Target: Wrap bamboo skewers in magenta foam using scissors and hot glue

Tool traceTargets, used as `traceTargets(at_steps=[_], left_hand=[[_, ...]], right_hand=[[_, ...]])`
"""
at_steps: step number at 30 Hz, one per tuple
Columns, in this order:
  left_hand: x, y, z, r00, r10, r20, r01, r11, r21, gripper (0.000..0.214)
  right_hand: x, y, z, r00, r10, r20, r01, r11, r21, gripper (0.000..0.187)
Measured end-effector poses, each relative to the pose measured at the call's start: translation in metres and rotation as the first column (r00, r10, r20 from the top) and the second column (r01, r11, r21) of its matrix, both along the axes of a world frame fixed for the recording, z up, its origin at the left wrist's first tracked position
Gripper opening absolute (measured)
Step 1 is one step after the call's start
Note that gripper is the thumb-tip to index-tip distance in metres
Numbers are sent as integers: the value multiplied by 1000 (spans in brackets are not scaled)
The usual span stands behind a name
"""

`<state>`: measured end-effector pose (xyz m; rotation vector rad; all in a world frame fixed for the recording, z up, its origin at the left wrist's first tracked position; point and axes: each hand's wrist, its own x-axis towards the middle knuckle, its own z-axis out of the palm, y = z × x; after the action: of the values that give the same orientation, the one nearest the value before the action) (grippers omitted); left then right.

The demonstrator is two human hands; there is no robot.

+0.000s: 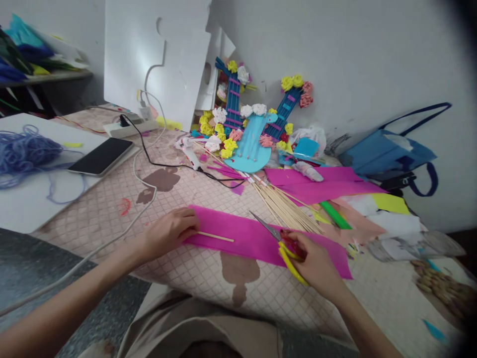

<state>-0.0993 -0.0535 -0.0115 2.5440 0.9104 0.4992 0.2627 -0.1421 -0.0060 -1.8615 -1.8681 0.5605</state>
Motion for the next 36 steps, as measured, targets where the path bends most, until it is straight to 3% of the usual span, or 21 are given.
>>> traceTargets(at_steps=[8, 18, 30, 36], left_hand=[[-9, -13, 2, 1000, 18, -13, -18, 1000, -13, 24], [-12, -13, -3, 998, -1, 56, 2, 1000, -31, 22], [-19, -11, 1, 996, 43, 84, -41, 999, -22, 16], [-12, -23, 0, 992, 70, 108, -67, 997, -25, 15]], right_hand=[[-5, 0, -5, 999, -21, 32, 21, 1000, 0, 33], [-9, -1, -5, 996, -21, 85, 17, 999, 48, 29], [-5, -1, -12, 999, -22, 46, 22, 1000, 7, 33], [-6, -1, -12, 999, -36, 19, 36, 999, 27, 33]])
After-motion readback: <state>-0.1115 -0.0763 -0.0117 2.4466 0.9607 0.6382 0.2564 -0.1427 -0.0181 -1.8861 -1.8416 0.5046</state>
